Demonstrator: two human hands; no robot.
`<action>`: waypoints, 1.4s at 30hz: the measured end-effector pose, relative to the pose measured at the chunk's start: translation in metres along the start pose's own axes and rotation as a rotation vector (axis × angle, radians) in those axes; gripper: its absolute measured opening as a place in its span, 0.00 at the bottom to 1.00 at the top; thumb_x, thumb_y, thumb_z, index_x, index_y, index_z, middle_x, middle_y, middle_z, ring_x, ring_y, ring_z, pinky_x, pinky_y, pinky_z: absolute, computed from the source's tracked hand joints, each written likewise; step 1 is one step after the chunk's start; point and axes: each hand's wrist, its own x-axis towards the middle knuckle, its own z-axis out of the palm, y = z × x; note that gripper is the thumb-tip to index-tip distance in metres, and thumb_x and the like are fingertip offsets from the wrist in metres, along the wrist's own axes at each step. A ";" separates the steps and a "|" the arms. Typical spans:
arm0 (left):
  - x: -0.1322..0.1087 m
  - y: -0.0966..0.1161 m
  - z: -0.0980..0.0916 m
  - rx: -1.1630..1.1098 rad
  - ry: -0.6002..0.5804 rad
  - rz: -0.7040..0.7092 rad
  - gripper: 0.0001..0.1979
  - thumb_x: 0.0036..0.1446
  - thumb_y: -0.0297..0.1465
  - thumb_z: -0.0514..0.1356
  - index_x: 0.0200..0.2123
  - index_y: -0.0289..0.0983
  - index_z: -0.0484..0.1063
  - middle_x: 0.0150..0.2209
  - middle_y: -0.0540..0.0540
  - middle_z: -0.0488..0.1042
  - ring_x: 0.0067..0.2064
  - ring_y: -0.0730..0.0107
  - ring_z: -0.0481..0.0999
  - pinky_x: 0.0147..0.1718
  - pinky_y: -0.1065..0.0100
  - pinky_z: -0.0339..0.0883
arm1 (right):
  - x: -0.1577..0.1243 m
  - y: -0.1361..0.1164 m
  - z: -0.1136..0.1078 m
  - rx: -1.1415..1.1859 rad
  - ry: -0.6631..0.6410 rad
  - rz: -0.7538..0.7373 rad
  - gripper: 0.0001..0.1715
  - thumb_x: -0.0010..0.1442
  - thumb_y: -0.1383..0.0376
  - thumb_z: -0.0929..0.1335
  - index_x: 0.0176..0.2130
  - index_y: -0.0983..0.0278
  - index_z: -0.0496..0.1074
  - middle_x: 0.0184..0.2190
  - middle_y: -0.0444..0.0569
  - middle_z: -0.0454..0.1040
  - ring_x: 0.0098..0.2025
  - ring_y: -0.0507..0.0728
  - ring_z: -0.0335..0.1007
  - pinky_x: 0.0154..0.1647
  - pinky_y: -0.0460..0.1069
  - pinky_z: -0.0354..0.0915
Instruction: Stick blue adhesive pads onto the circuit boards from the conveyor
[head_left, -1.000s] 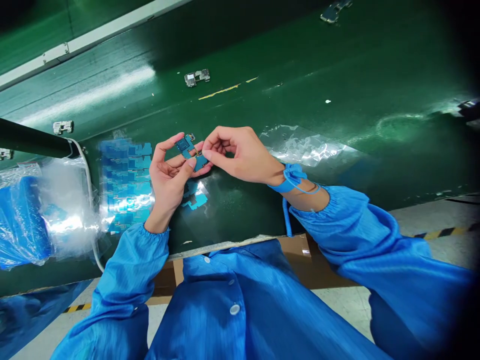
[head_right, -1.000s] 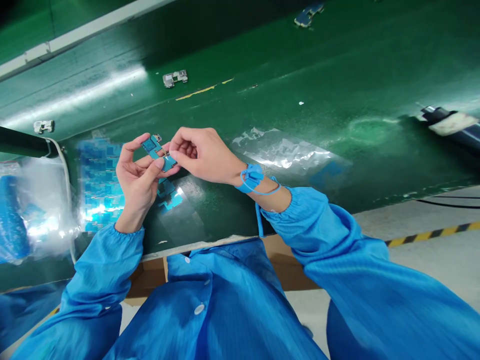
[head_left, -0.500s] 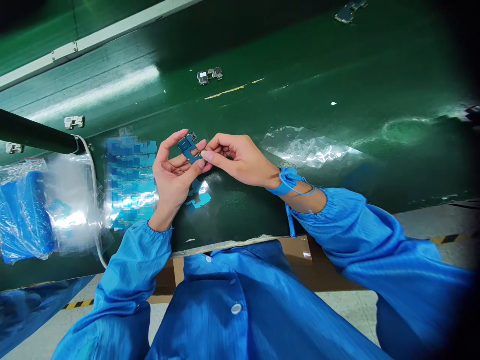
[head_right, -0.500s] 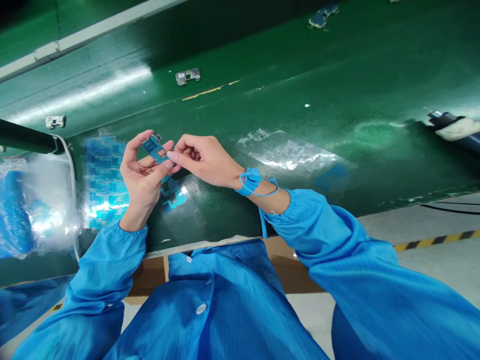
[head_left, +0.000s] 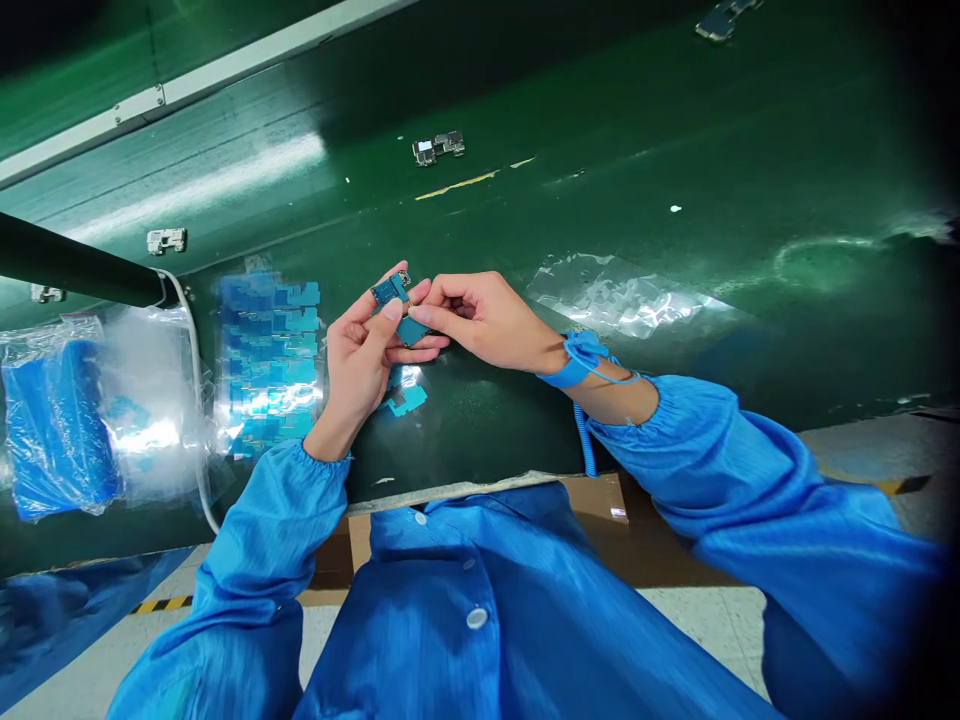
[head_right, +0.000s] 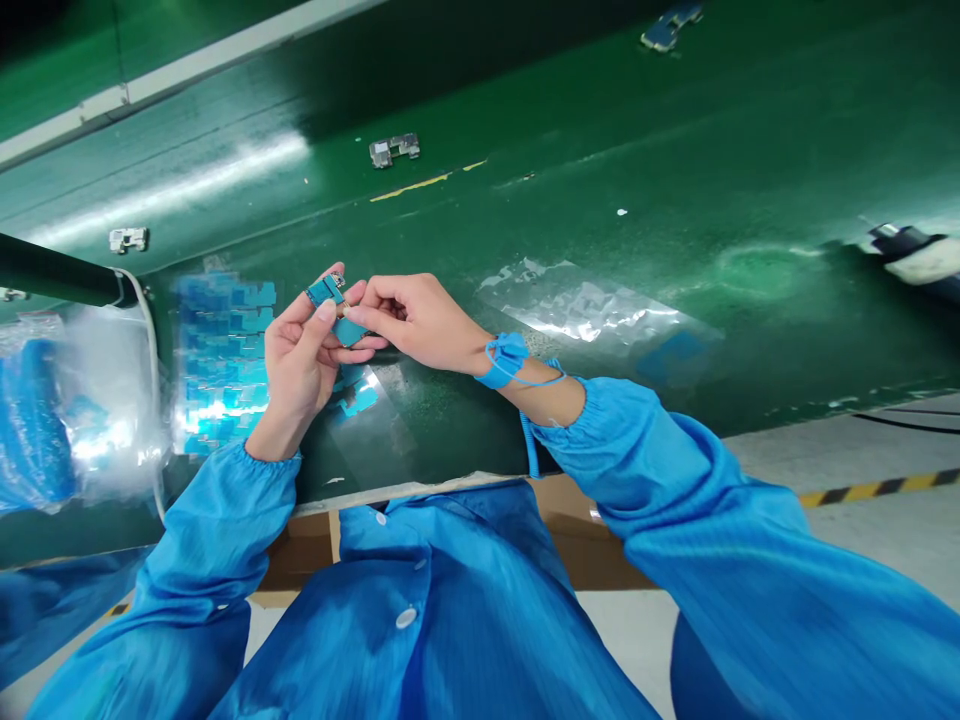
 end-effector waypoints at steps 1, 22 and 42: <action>0.000 -0.001 0.000 0.001 0.003 -0.004 0.28 0.64 0.50 0.74 0.63 0.45 0.82 0.60 0.41 0.86 0.42 0.54 0.93 0.36 0.65 0.90 | 0.000 0.000 0.000 -0.002 -0.004 -0.002 0.25 0.71 0.48 0.74 0.32 0.62 0.72 0.26 0.41 0.70 0.29 0.52 0.59 0.31 0.49 0.57; -0.003 -0.009 0.008 -0.041 0.142 -0.028 0.19 0.60 0.46 0.76 0.49 0.40 0.87 0.52 0.43 0.89 0.29 0.64 0.89 0.22 0.71 0.83 | -0.001 0.003 0.001 -0.202 -0.050 -0.158 0.19 0.73 0.58 0.72 0.31 0.61 0.67 0.28 0.41 0.69 0.28 0.51 0.58 0.30 0.48 0.56; 0.006 -0.005 -0.005 -0.285 -0.006 -0.115 0.58 0.51 0.54 0.80 0.79 0.42 0.63 0.55 0.32 0.86 0.30 0.62 0.88 0.29 0.63 0.85 | 0.022 0.012 -0.023 -0.214 -0.149 0.142 0.24 0.66 0.37 0.75 0.33 0.51 0.84 0.29 0.63 0.78 0.29 0.60 0.72 0.32 0.62 0.66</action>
